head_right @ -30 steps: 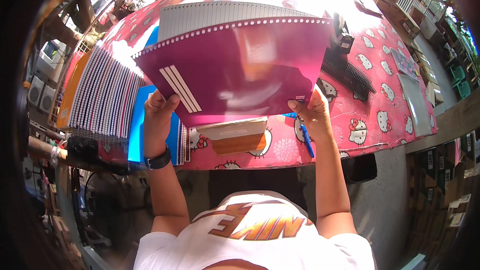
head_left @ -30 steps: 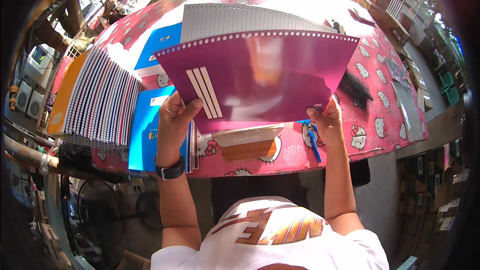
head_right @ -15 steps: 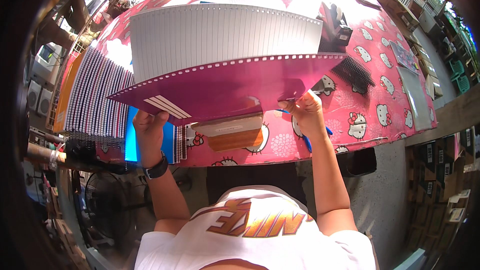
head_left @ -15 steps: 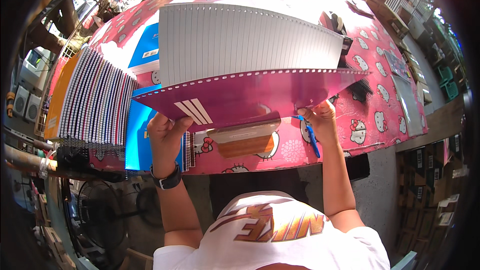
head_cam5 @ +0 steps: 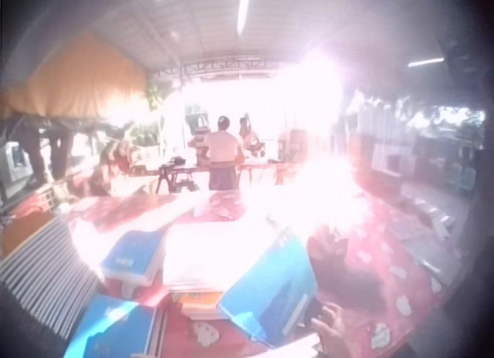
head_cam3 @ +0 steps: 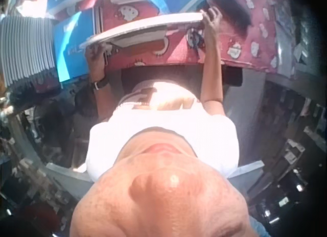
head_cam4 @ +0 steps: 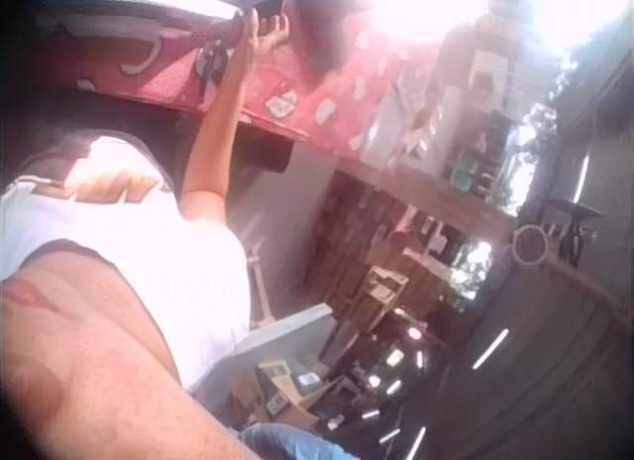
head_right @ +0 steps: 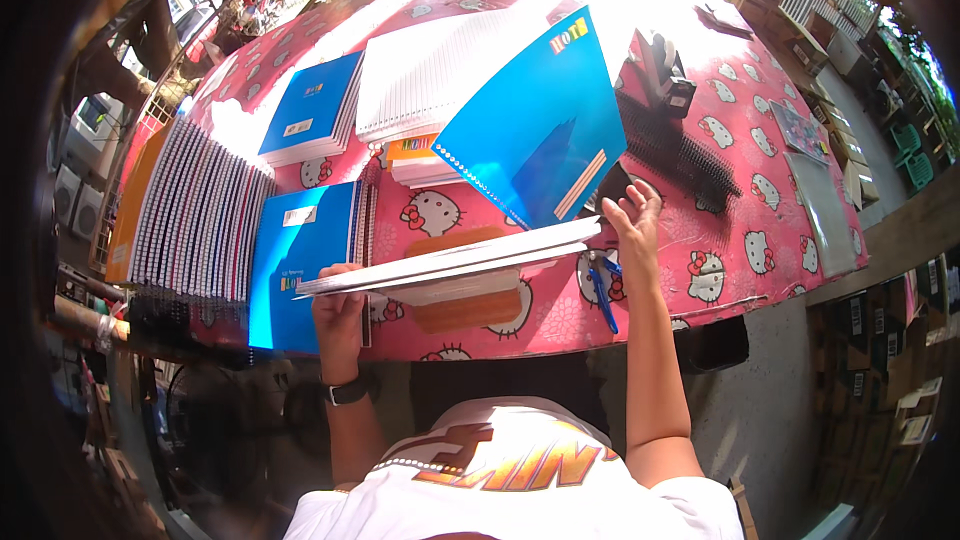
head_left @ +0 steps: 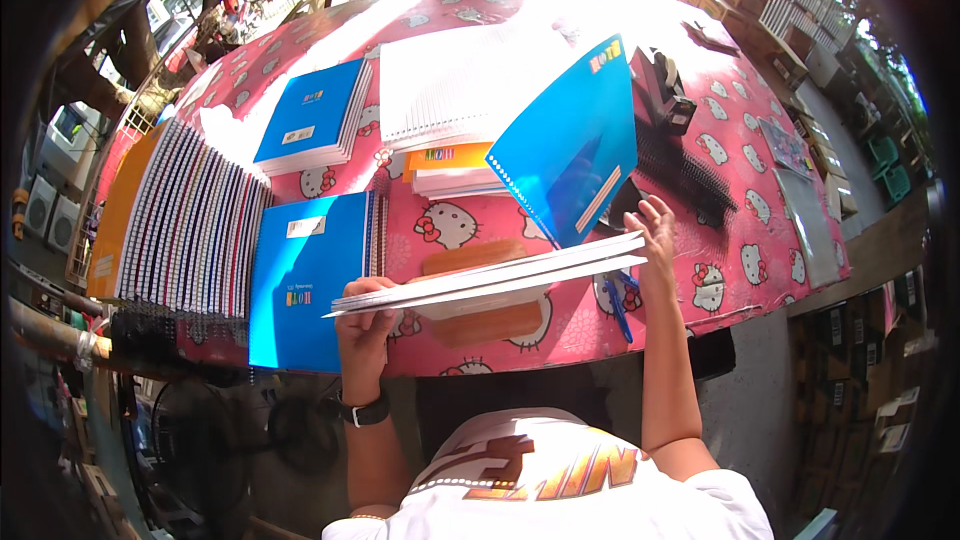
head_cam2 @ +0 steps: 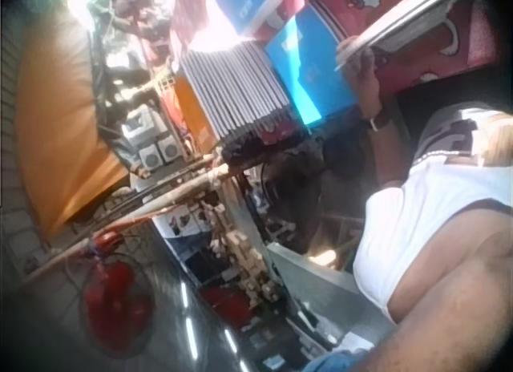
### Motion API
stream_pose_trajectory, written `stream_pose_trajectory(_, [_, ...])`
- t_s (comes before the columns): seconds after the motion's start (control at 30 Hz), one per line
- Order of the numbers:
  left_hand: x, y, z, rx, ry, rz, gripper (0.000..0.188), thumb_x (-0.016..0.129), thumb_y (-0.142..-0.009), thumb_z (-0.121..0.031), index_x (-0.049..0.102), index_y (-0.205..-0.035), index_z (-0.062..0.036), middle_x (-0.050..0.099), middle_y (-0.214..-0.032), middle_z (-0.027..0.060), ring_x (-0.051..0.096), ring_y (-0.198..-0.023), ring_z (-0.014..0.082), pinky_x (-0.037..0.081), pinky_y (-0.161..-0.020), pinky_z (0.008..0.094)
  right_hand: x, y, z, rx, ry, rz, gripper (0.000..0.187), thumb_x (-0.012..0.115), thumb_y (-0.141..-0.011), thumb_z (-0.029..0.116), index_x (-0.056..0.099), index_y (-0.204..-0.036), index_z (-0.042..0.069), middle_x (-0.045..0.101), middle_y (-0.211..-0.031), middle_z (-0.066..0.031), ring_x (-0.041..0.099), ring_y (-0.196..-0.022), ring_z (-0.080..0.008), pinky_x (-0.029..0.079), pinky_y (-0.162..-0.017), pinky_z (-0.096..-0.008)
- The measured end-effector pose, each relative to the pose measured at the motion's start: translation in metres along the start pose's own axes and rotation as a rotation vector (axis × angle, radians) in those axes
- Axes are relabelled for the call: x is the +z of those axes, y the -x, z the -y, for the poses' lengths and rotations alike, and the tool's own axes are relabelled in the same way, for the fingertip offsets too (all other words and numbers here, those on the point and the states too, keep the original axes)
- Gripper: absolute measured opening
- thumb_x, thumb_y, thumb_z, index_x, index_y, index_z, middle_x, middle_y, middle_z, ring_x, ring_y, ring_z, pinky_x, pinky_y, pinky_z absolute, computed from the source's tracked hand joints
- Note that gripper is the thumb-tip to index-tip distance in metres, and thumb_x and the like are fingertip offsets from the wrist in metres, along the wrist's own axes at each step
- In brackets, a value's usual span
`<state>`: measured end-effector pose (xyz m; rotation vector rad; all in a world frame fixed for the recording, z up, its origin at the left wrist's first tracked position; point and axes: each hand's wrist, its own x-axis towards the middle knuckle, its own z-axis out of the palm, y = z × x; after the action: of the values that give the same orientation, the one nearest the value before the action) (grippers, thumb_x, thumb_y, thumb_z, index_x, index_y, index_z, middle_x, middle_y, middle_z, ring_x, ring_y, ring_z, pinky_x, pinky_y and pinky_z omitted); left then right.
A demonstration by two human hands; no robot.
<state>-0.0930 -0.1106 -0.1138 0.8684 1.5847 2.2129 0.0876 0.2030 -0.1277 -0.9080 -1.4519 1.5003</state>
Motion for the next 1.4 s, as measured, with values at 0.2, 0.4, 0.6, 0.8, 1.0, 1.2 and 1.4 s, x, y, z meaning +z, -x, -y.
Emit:
stream_pose_trajectory(0.2, [0.008,0.007,0.004,-0.056,0.085,-0.043,0.040,0.076,-0.070,-0.015,0.053,-0.100,-0.0019,0.057,-0.097,0.0064,0.054,-0.083,0.0133,0.044,-0.072,0.0254,0.025,-0.055,-0.016,-0.254,0.323,0.015,0.106,0.081,-0.060,0.042,0.019,-0.137,0.004,0.032,-0.130,-0.0246,0.031,-0.121,-0.0353,0.028,-0.101,-0.0441])
stream_pose_trajectory(0.4, [0.019,0.006,0.017,0.058,0.107,-0.147,0.041,0.078,-0.067,-0.016,0.051,-0.096,-0.0043,0.051,-0.096,0.0038,0.050,-0.087,0.0121,0.042,-0.073,0.0249,0.018,-0.114,0.003,-0.145,-0.097,0.305,0.082,0.075,-0.075,0.024,0.025,-0.136,0.004,0.057,-0.112,-0.0130,0.055,-0.099,-0.0189,0.042,-0.087,-0.0298])
stream_pose_trajectory(0.6, [0.013,0.002,0.038,0.101,-0.084,-0.152,0.038,0.076,-0.068,-0.001,0.051,-0.096,-0.0060,0.056,-0.092,0.0018,0.052,-0.078,0.0079,0.043,-0.066,0.0211,0.034,-0.147,0.101,-0.421,0.094,0.072,0.025,0.069,-0.079,0.024,0.062,-0.095,0.006,0.060,-0.075,0.0003,0.053,-0.064,-0.0066,0.043,-0.058,-0.0210])
stream_pose_trajectory(0.8, [0.023,-0.009,0.009,0.044,0.006,-0.238,0.032,0.072,-0.074,-0.004,0.051,-0.099,-0.0048,0.058,-0.092,0.0014,0.055,-0.082,0.0085,0.045,-0.069,0.0233,0.171,-0.209,0.138,-0.708,0.634,0.590,0.027,0.069,-0.076,0.017,0.062,-0.102,0.011,0.061,-0.081,-0.0067,0.056,-0.069,-0.0144,0.047,-0.066,-0.0327])
stream_pose_trajectory(1.0, [0.039,-0.013,-0.022,0.101,0.079,-0.259,0.046,0.070,-0.079,-0.018,0.047,-0.116,-0.0035,0.054,-0.097,0.0024,0.049,-0.080,0.0068,0.040,-0.071,0.0210,0.172,-0.209,0.128,-1.227,0.736,0.206,0.034,0.066,-0.078,0.017,0.058,-0.111,0.010,0.059,-0.112,-0.0076,0.056,-0.099,-0.0234,0.042,-0.088,-0.0387])
stream_pose_trajectory(1.2, [0.052,-0.024,-0.052,0.148,0.101,-0.282,0.033,0.062,-0.086,-0.026,0.049,-0.108,-0.0039,0.047,-0.083,-0.0018,0.042,-0.075,0.0045,0.033,-0.067,0.0189,0.056,-0.041,0.120,-0.203,-0.375,0.929,0.053,0.061,-0.082,0.040,0.051,-0.113,-0.003,0.061,-0.098,-0.0170,0.060,-0.092,-0.0225,0.048,-0.081,-0.0354])
stream_pose_trajectory(1.4, [0.060,-0.065,-0.030,0.148,0.046,-0.261,0.021,0.059,-0.087,-0.022,0.050,-0.097,-0.0056,0.049,-0.081,0.0000,0.045,-0.077,0.0067,0.035,-0.071,0.0211,0.036,0.080,0.066,-0.198,-0.327,0.542,0.071,0.054,-0.078,0.057,0.049,-0.108,-0.007,0.058,-0.097,-0.0144,0.056,-0.089,-0.0226,0.043,-0.083,-0.0342])
